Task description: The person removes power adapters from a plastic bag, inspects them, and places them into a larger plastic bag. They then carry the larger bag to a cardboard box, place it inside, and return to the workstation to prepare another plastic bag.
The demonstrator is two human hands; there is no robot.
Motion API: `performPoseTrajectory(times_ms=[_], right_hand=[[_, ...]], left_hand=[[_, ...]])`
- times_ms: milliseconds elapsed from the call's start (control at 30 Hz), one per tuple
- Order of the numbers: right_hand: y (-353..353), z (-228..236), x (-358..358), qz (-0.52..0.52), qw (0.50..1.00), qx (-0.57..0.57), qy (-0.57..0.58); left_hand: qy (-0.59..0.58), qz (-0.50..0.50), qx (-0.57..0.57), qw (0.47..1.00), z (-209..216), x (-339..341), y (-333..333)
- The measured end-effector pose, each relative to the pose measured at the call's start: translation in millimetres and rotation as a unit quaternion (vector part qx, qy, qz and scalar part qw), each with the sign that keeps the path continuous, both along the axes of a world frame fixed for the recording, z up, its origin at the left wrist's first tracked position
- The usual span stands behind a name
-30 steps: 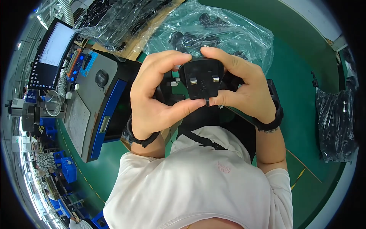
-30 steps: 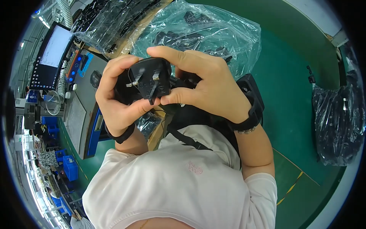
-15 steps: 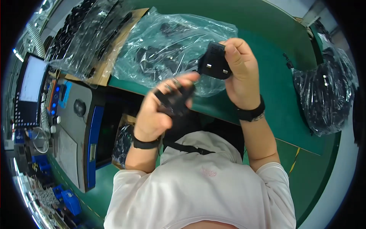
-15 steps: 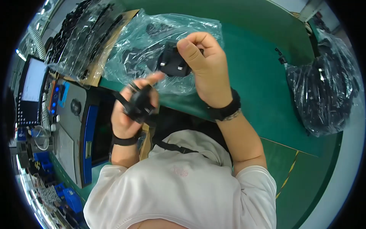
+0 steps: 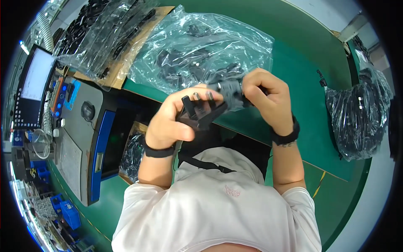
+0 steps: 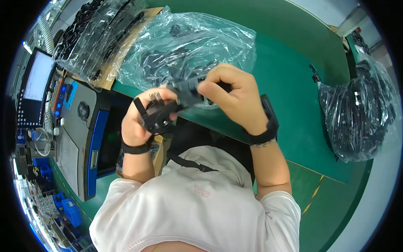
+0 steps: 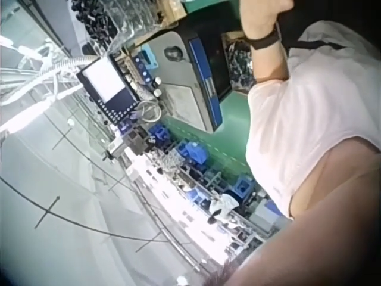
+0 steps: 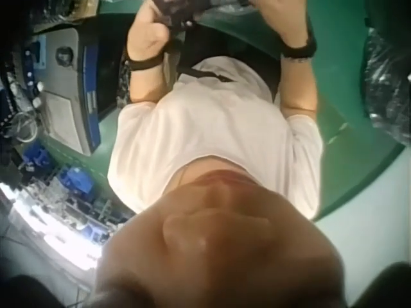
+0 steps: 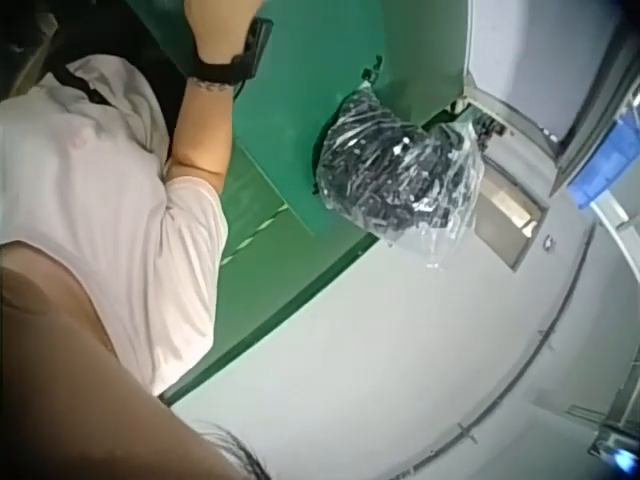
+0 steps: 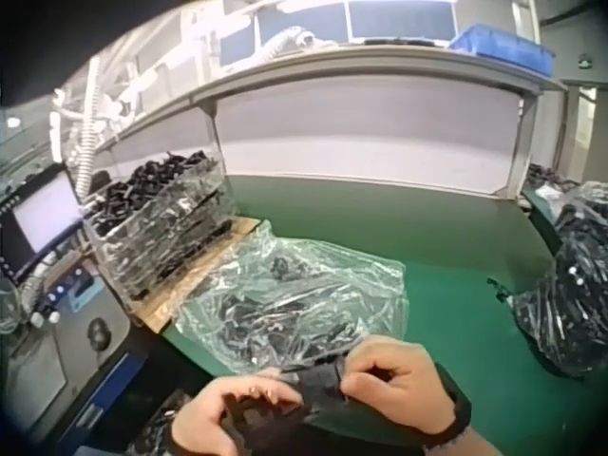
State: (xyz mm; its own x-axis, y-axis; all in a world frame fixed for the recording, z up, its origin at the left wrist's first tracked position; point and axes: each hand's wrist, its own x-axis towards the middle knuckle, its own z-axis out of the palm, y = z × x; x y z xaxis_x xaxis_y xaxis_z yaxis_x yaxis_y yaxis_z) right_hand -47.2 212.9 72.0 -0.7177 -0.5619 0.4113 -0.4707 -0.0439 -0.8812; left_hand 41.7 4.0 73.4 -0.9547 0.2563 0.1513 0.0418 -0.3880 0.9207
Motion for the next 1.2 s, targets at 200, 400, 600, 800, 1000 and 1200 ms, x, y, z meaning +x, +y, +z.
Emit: performPoseTrajectory(times_ms=[200,400,600,800,1000,1200], right_hand=[[-7,1,-9,0.257,0.965,0.019,-0.054],[-7,11,-4,0.282,0.956,0.046,0.07],[1,19,4,0.101,0.978,0.019,0.179],[11,23,2,0.056,0.982,-0.058,0.173],[4,19,-1,0.082,0.984,-0.102,0.118],[-12,12,2,0.105,0.988,-0.106,0.042]], left_hand=[[0.021,-0.256,0.161,0.953,-25,-21,-25],[-0.062,-0.305,0.218,0.925,-18,-23,-25],[-0.057,-0.226,0.225,0.946,-8,-20,-22],[0.144,0.045,-0.029,0.988,2,15,-20],[0.25,0.105,-0.228,0.935,19,27,-2],[0.287,0.152,-0.313,0.893,28,28,14]])
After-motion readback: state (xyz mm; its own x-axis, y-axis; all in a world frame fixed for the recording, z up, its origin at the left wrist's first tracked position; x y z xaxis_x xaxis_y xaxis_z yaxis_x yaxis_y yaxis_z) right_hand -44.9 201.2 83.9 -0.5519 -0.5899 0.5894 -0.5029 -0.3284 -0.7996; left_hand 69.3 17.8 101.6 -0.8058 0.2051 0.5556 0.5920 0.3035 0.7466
